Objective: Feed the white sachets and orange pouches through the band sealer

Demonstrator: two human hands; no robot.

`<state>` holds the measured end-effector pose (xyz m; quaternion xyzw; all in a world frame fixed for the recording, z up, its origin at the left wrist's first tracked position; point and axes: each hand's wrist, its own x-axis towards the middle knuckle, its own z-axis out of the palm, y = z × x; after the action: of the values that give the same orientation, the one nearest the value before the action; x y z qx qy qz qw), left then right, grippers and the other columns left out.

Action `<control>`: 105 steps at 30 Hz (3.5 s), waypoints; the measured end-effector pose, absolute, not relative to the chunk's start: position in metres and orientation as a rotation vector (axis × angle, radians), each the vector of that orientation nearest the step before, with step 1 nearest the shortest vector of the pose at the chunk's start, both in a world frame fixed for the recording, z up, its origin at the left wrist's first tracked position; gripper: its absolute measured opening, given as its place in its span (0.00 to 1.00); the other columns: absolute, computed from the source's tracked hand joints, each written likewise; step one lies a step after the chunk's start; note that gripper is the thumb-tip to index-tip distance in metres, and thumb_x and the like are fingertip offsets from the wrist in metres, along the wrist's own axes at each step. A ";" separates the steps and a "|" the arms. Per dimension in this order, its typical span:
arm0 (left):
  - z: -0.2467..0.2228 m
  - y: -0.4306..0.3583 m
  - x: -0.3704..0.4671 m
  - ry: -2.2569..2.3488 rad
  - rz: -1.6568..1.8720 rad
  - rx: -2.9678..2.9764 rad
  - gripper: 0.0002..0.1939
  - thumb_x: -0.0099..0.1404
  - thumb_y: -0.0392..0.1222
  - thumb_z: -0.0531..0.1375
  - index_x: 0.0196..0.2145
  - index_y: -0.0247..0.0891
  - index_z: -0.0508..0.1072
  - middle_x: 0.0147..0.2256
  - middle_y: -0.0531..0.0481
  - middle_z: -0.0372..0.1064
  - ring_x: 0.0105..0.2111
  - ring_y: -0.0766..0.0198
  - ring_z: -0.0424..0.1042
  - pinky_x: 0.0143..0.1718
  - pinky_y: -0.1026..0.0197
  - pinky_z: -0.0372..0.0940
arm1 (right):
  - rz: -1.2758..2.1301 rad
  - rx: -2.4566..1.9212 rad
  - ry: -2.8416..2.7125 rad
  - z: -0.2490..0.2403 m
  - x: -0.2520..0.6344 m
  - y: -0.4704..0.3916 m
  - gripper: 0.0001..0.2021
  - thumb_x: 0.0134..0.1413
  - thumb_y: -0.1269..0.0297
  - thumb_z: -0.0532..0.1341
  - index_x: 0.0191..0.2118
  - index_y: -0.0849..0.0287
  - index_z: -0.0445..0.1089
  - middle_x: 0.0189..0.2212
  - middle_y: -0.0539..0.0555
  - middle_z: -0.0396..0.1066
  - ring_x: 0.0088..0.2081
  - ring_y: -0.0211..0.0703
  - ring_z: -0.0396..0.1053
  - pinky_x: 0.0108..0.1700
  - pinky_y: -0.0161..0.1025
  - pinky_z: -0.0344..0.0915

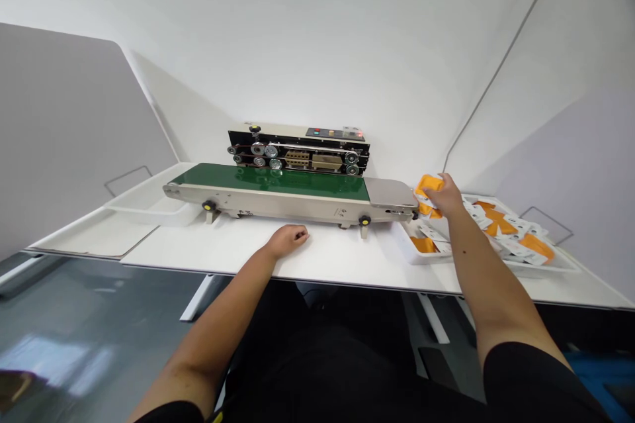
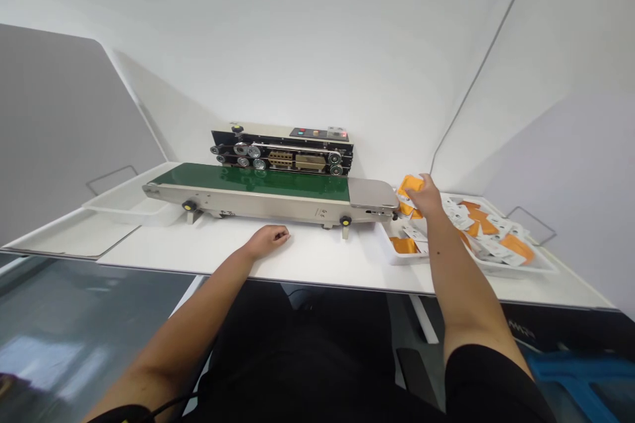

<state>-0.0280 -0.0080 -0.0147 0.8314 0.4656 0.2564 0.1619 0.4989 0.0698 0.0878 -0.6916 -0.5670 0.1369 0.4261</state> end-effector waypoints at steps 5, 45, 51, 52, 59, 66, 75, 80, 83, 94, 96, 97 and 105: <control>-0.014 -0.009 -0.027 1.332 0.741 2.372 0.14 0.68 0.49 0.56 0.32 0.41 0.76 0.27 0.53 0.73 0.26 0.63 0.68 0.28 0.64 0.56 | -0.108 -1.703 -1.162 0.115 0.479 0.052 0.32 0.52 0.53 0.65 0.61 0.55 0.58 0.46 0.60 0.73 0.44 0.52 0.73 0.49 0.45 0.71; -0.013 -0.006 -0.027 1.152 0.847 2.374 0.22 0.70 0.48 0.58 0.59 0.41 0.70 0.59 0.41 0.70 0.58 0.50 0.68 0.60 0.50 0.62 | 0.289 -0.840 -2.440 -0.031 0.196 -0.042 0.18 0.62 0.59 0.62 0.57 0.53 0.71 0.62 0.61 0.63 0.65 0.60 0.57 0.66 0.60 0.55; -0.020 -0.004 -0.026 1.112 0.693 2.441 0.24 0.69 0.51 0.59 0.60 0.41 0.72 0.59 0.41 0.70 0.59 0.49 0.69 0.62 0.48 0.61 | 0.350 -0.896 -2.227 -0.033 0.200 -0.041 0.20 0.59 0.62 0.64 0.56 0.51 0.71 0.62 0.59 0.63 0.65 0.56 0.57 0.66 0.57 0.55; -0.020 -0.004 -0.026 1.121 0.688 2.448 0.25 0.68 0.52 0.61 0.60 0.41 0.71 0.59 0.41 0.70 0.58 0.48 0.69 0.62 0.48 0.62 | 0.354 -0.967 -2.183 -0.036 0.201 -0.040 0.24 0.56 0.61 0.66 0.59 0.53 0.69 0.63 0.60 0.62 0.66 0.58 0.54 0.67 0.60 0.52; -0.017 -0.009 -0.027 1.125 0.721 2.466 0.30 0.64 0.52 0.66 0.62 0.43 0.70 0.61 0.40 0.68 0.60 0.46 0.67 0.63 0.46 0.60 | 0.369 -1.166 -2.157 -0.039 0.201 -0.035 0.25 0.57 0.61 0.66 0.60 0.54 0.68 0.61 0.61 0.63 0.62 0.61 0.58 0.65 0.58 0.57; -0.017 -0.006 -0.026 0.987 0.851 2.563 0.27 0.64 0.49 0.67 0.59 0.43 0.73 0.57 0.39 0.72 0.58 0.47 0.69 0.62 0.45 0.62 | 0.278 -1.223 -2.151 -0.035 0.204 -0.041 0.22 0.59 0.64 0.64 0.59 0.52 0.70 0.58 0.59 0.66 0.56 0.55 0.65 0.60 0.52 0.62; -0.013 -0.011 -0.023 0.965 0.922 2.635 0.28 0.66 0.45 0.65 0.63 0.42 0.67 0.59 0.40 0.69 0.59 0.47 0.67 0.62 0.45 0.62 | 0.265 -1.222 -2.070 -0.038 0.206 -0.036 0.17 0.63 0.73 0.55 0.51 0.53 0.76 0.50 0.55 0.74 0.51 0.47 0.70 0.56 0.42 0.65; -0.010 -0.011 -0.022 1.020 0.995 2.605 0.27 0.67 0.42 0.64 0.63 0.43 0.66 0.62 0.41 0.65 0.62 0.47 0.64 0.64 0.43 0.59 | 0.195 -1.187 -1.837 -0.037 0.212 -0.037 0.21 0.61 0.77 0.52 0.49 0.53 0.78 0.42 0.54 0.76 0.44 0.46 0.73 0.48 0.38 0.69; -0.010 -0.012 -0.021 1.008 1.011 2.588 0.28 0.67 0.41 0.64 0.63 0.44 0.65 0.62 0.41 0.65 0.62 0.47 0.64 0.64 0.42 0.59 | 0.109 -1.121 -1.748 -0.032 0.213 -0.041 0.21 0.60 0.78 0.50 0.47 0.56 0.78 0.38 0.56 0.75 0.41 0.46 0.73 0.45 0.39 0.69; -0.013 -0.015 -0.020 1.024 0.913 2.527 0.15 0.68 0.46 0.63 0.50 0.40 0.75 0.41 0.45 0.75 0.41 0.56 0.73 0.45 0.56 0.68 | 0.131 -0.715 -1.838 -0.027 0.213 -0.049 0.17 0.68 0.71 0.51 0.51 0.54 0.75 0.40 0.56 0.76 0.42 0.46 0.74 0.46 0.43 0.72; -0.014 -0.014 -0.021 1.055 0.927 2.504 0.10 0.69 0.46 0.62 0.44 0.40 0.77 0.36 0.48 0.74 0.36 0.59 0.71 0.40 0.59 0.67 | 0.148 -0.763 -1.797 -0.026 0.213 -0.048 0.13 0.68 0.68 0.54 0.48 0.55 0.76 0.38 0.56 0.76 0.41 0.45 0.74 0.46 0.42 0.71; -0.014 -0.014 -0.021 1.068 0.940 2.499 0.09 0.69 0.46 0.62 0.42 0.39 0.77 0.35 0.49 0.73 0.35 0.59 0.71 0.39 0.60 0.66 | 0.157 -0.783 -1.776 -0.025 0.212 -0.049 0.11 0.68 0.66 0.56 0.46 0.55 0.76 0.37 0.55 0.76 0.40 0.45 0.74 0.45 0.42 0.71; -0.012 -0.014 -0.021 1.230 1.062 2.462 0.07 0.67 0.45 0.62 0.33 0.39 0.74 0.29 0.52 0.69 0.31 0.62 0.67 0.35 0.62 0.62 | 0.189 -0.831 -1.683 -0.017 0.214 -0.054 0.10 0.66 0.66 0.57 0.43 0.55 0.77 0.36 0.55 0.76 0.39 0.45 0.74 0.45 0.41 0.71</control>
<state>-0.0208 -0.0135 -0.0121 0.8308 0.4150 0.3583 0.0956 0.2137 -0.0540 -0.0172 -0.3567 -0.7222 0.0811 0.5871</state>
